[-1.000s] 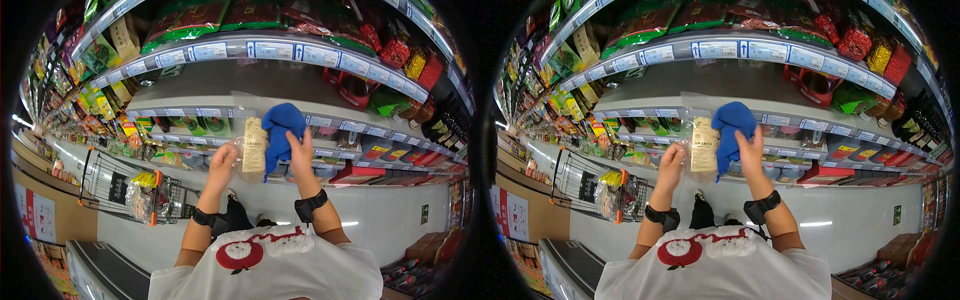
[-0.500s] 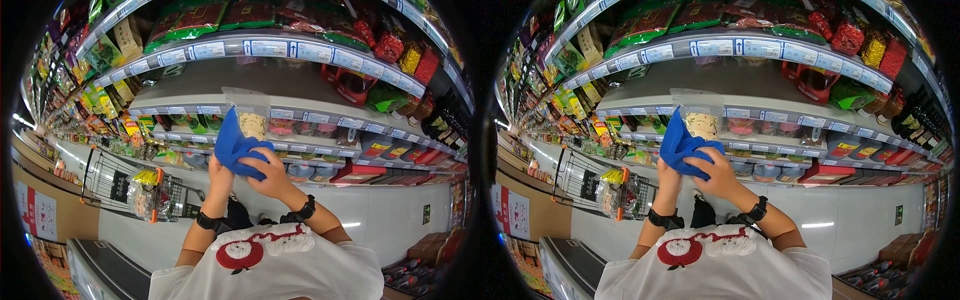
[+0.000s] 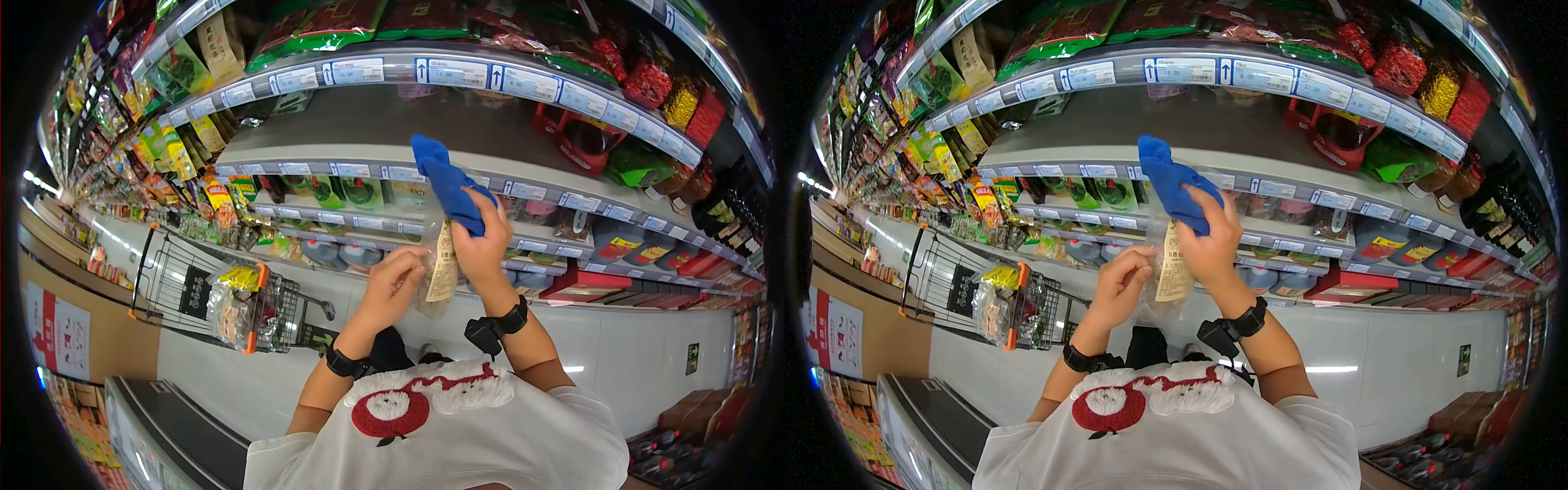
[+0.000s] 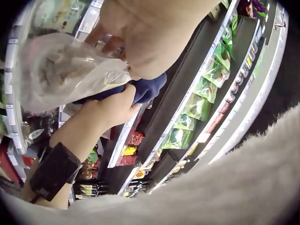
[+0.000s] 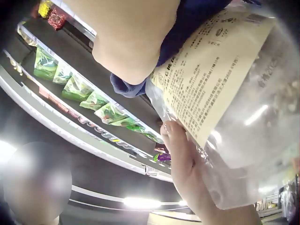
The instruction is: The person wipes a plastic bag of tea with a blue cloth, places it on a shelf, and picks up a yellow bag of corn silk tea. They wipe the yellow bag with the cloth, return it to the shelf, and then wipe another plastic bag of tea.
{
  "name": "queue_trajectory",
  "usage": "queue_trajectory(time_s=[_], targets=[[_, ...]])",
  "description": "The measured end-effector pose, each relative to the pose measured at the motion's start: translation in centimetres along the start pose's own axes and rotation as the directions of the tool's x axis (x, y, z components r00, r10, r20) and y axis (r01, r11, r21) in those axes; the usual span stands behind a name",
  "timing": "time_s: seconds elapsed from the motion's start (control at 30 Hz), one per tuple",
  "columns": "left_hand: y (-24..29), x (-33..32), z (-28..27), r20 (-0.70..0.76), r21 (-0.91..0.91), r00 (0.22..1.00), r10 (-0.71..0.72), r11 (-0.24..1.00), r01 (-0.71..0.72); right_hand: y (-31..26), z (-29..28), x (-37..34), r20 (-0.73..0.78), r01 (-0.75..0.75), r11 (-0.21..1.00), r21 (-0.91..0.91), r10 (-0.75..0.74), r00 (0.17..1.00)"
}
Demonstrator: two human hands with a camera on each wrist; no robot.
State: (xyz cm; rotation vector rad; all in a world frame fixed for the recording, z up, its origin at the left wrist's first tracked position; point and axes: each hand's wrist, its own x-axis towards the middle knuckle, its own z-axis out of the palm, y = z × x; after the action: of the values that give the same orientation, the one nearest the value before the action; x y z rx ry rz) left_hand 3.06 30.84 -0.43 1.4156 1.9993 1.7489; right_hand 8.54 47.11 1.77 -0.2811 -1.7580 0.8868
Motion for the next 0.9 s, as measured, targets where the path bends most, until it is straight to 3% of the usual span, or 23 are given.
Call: queue_trajectory(time_s=[0.13, 0.3, 0.43, 0.47, 0.67, 0.77, 0.83, 0.9], targets=[[0.0, 0.0, -0.4, -0.029, -0.043, 0.998, -0.049, 0.998, 0.048, -0.2, 0.6, -1.8, 0.074, 0.082, 0.996, 0.016, -0.083, 0.994], [-1.8, -0.5, 0.0, -0.207, -0.193, 0.973, -0.099, 0.979, 0.058, -1.8, 1.1, -3.6, 0.226, 0.231, 0.971, 0.062, -0.239, 0.944], [-1.9, -0.6, 0.2, -0.282, -0.439, 0.932, -0.229, 0.894, 0.087, -2.0, 1.4, -4.9, 0.317, 0.213, 0.972, 0.101, -0.234, 0.919], [-1.4, -0.4, 0.1, -0.317, -0.393, 0.927, -0.200, 0.917, 0.064, -2.3, 1.3, -4.9, 0.329, 0.241, 0.965, 0.107, -0.263, 0.907], [-1.9, -0.1, -0.6, -0.372, -0.448, 0.917, -0.143, 0.893, -0.043, -1.9, 0.8, -6.1, 0.466, 0.199, 0.964, 0.177, -0.260, 0.845], [-2.3, -0.5, -0.7, -0.379, -0.478, 0.903, -0.204, 0.878, -0.002, -1.4, 0.8, -6.5, 0.474, 0.178, 0.966, 0.185, -0.246, 0.846], [-2.1, -0.3, -0.8, -0.447, -0.405, 0.868, -0.215, 0.914, 0.018, -0.8, 0.6, -6.3, 0.475, 0.162, 0.968, 0.191, -0.235, 0.848], [-1.8, -0.2, -1.4, -0.478, -0.376, 0.853, -0.208, 0.927, 0.015, 1.6, 0.7, -7.0, 0.459, 0.035, 0.991, 0.129, -0.091, 0.884]])
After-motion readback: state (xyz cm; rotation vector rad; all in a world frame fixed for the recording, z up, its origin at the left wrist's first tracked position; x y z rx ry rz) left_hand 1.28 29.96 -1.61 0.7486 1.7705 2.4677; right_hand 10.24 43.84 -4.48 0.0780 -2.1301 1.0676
